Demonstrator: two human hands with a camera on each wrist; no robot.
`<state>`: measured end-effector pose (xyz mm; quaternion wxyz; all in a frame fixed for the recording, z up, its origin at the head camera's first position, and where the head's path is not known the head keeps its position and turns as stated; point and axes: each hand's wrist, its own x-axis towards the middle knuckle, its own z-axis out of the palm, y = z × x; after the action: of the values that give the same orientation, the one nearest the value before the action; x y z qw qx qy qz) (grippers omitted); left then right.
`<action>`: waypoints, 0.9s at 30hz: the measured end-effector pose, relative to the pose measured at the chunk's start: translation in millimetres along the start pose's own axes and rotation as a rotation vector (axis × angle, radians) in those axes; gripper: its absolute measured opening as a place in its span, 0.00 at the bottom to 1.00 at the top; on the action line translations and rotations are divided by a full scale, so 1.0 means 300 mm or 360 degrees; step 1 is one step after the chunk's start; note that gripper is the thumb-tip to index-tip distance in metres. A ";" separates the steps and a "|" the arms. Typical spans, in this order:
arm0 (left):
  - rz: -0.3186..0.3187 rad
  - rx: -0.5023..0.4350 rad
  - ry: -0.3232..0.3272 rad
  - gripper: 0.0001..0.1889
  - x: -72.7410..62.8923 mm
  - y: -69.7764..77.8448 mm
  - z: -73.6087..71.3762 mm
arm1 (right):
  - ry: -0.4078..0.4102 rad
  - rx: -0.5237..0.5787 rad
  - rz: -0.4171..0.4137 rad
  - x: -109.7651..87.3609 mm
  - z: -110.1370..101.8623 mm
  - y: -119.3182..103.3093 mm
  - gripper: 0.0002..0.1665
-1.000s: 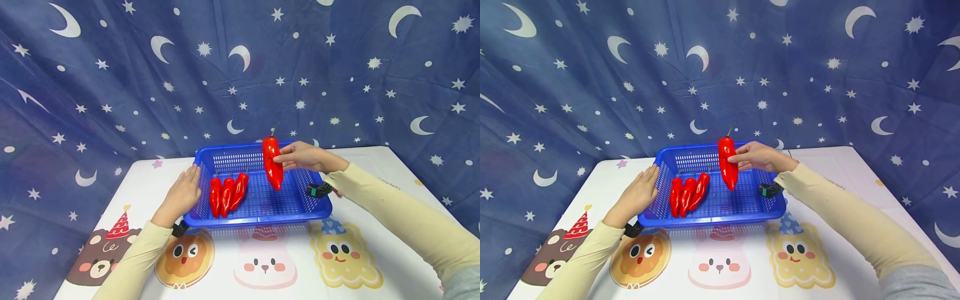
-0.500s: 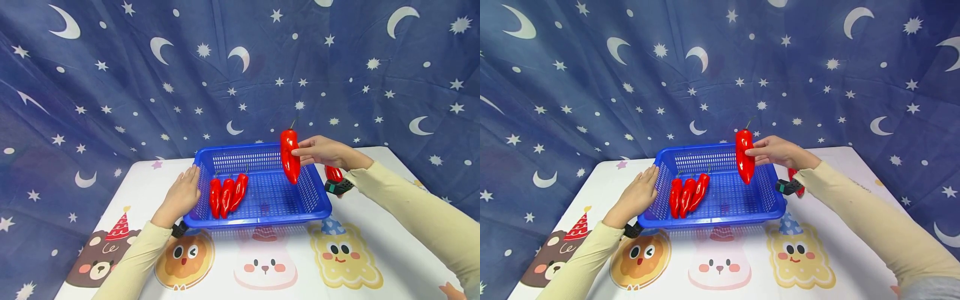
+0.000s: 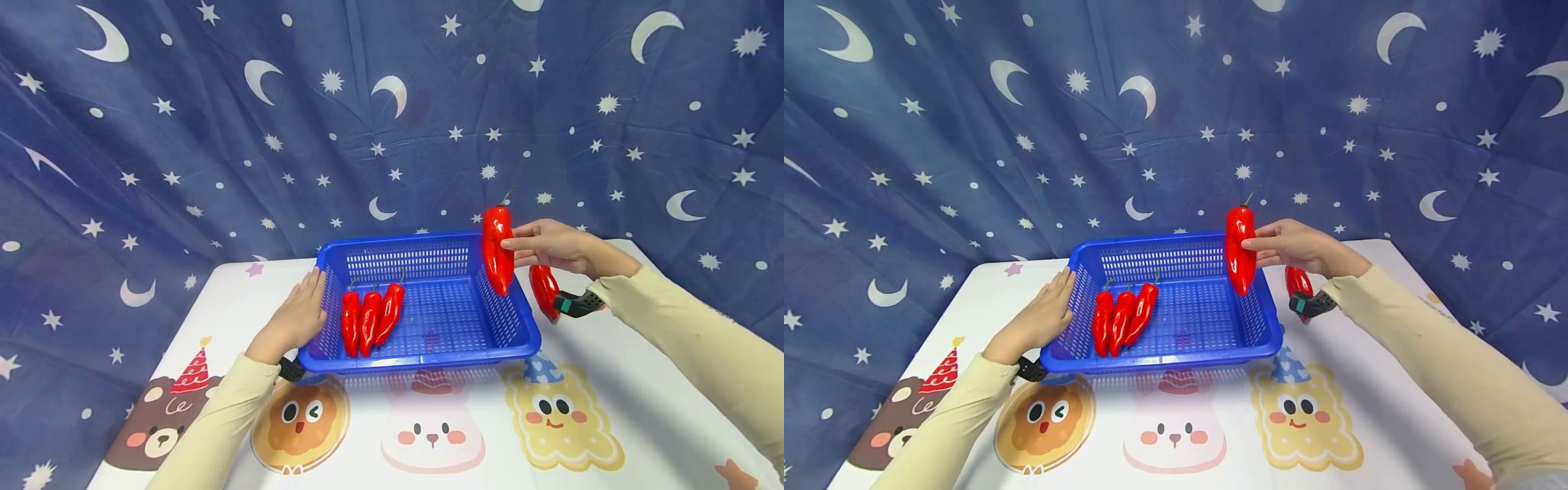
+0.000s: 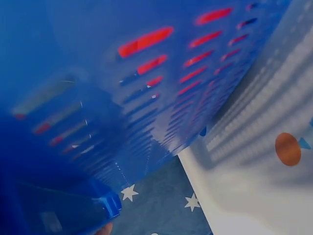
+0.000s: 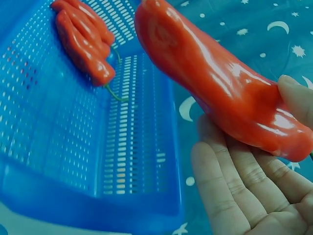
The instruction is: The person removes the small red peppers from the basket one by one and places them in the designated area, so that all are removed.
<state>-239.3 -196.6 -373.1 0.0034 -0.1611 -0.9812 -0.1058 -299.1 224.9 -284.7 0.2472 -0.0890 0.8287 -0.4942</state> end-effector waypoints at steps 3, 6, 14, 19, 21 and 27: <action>0.0001 -0.0005 -0.0001 0.34 0.000 0.002 -0.001 | 0.0033 0.0008 0.0016 -0.012 -0.016 0.010 0.42; -0.0014 -0.0002 0.0025 0.34 -0.002 0.003 0.006 | 0.0048 0.0071 0.0024 -0.026 -0.039 0.018 0.41; -0.0044 -0.0048 0.0088 0.35 -0.005 0.005 0.016 | 0.0077 0.0244 0.0029 -0.055 -0.110 0.046 0.41; -0.0046 -0.0062 0.0081 0.35 -0.003 0.003 0.021 | 0.0155 0.0225 0.0041 -0.067 -0.147 0.073 0.40; -0.0045 -0.0065 0.0084 0.35 -0.003 0.003 0.022 | 0.0183 0.0232 0.0046 -0.076 -0.163 0.085 0.32; -0.0055 -0.0070 0.0089 0.35 -0.003 0.005 0.021 | 0.0243 0.0239 0.0062 -0.103 -0.207 0.123 0.10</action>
<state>-237.6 -194.2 -378.8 0.0256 -0.1411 -0.9809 -0.1318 -299.7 303.5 -282.4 0.1988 -0.0161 0.8074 -0.5553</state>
